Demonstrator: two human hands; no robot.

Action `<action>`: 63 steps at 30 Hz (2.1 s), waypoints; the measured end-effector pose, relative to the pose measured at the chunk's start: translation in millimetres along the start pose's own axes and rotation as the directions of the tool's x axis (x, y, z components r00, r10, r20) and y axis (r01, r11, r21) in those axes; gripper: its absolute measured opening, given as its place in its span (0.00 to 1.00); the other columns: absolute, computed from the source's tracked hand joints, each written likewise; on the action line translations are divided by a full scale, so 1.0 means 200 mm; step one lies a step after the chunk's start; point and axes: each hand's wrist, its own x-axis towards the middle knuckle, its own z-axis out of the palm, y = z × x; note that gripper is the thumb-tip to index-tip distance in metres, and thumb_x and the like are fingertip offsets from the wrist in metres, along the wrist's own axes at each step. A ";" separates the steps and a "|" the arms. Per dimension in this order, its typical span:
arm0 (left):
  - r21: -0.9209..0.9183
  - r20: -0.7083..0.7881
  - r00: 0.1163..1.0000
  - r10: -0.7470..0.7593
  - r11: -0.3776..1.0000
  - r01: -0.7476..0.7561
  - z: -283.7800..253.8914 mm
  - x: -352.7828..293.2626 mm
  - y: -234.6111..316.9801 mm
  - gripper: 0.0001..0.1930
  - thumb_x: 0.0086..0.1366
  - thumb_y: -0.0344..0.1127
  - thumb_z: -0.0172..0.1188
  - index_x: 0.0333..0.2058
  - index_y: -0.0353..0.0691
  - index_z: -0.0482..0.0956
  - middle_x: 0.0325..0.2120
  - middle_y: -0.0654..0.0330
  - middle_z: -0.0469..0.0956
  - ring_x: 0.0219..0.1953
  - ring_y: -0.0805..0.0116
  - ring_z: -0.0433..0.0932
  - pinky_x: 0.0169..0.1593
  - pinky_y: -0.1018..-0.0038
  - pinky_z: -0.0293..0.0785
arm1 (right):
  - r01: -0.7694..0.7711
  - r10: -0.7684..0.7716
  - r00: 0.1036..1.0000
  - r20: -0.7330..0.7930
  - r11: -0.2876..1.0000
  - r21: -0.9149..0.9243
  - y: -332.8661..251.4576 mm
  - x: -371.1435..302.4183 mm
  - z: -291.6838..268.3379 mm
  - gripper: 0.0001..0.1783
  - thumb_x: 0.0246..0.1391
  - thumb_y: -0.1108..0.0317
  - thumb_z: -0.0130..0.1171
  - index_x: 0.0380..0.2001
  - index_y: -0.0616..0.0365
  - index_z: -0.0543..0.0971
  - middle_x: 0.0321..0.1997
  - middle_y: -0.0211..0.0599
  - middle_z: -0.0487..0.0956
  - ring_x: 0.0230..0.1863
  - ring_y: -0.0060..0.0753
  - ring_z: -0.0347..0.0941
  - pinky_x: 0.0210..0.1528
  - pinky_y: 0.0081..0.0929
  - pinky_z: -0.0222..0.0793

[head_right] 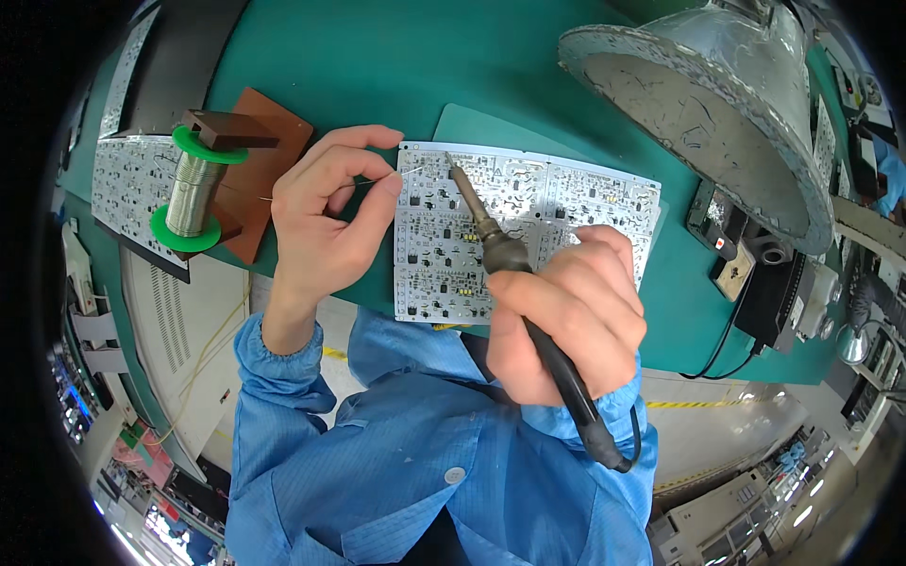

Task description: Soldering electronic components onto printed circuit boards at an assembly station.

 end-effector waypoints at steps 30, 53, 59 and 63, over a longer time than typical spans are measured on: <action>-0.041 -0.049 0.998 0.040 0.998 -0.042 0.04 0.01 -0.02 0.06 0.50 0.20 0.65 0.27 0.35 0.79 0.32 0.56 0.81 0.29 0.63 0.81 0.31 0.74 0.76 | 0.045 -0.045 0.999 0.018 0.999 -0.029 -0.01 0.06 0.10 0.12 0.29 0.75 0.65 0.25 0.57 0.84 0.17 0.31 0.73 0.22 0.35 0.68 0.39 0.38 0.68; -0.027 0.037 0.997 -0.062 0.998 0.063 -0.07 -0.16 0.09 0.06 0.58 0.22 0.63 0.27 0.35 0.74 0.19 0.65 0.73 0.16 0.82 0.61 0.19 0.81 0.53 | -0.260 0.167 0.769 -0.618 0.963 -0.064 0.27 -0.51 -0.33 0.25 0.63 0.55 0.50 0.48 0.70 0.74 0.33 0.50 0.78 0.36 0.40 0.74 0.55 0.44 0.66; -0.003 -0.009 0.993 -0.116 0.993 0.116 -0.04 -0.25 0.08 0.06 0.63 0.25 0.63 0.29 0.36 0.74 0.17 0.68 0.71 0.16 0.86 0.57 0.19 0.82 0.48 | -0.506 0.410 0.806 -0.426 0.852 -0.138 0.43 -0.57 -0.46 0.31 0.65 0.56 0.48 0.62 0.69 0.65 0.58 0.54 0.75 0.62 0.44 0.69 0.65 0.37 0.58; -0.008 -0.023 0.981 -0.193 0.981 0.193 -0.04 -0.30 0.09 0.03 0.66 0.25 0.60 0.32 0.35 0.75 0.17 0.71 0.71 0.17 0.90 0.57 0.20 0.86 0.49 | -0.529 0.447 0.777 -0.443 0.845 -0.075 0.40 -0.55 -0.46 0.30 0.64 0.59 0.51 0.62 0.69 0.65 0.57 0.55 0.75 0.62 0.44 0.70 0.65 0.36 0.59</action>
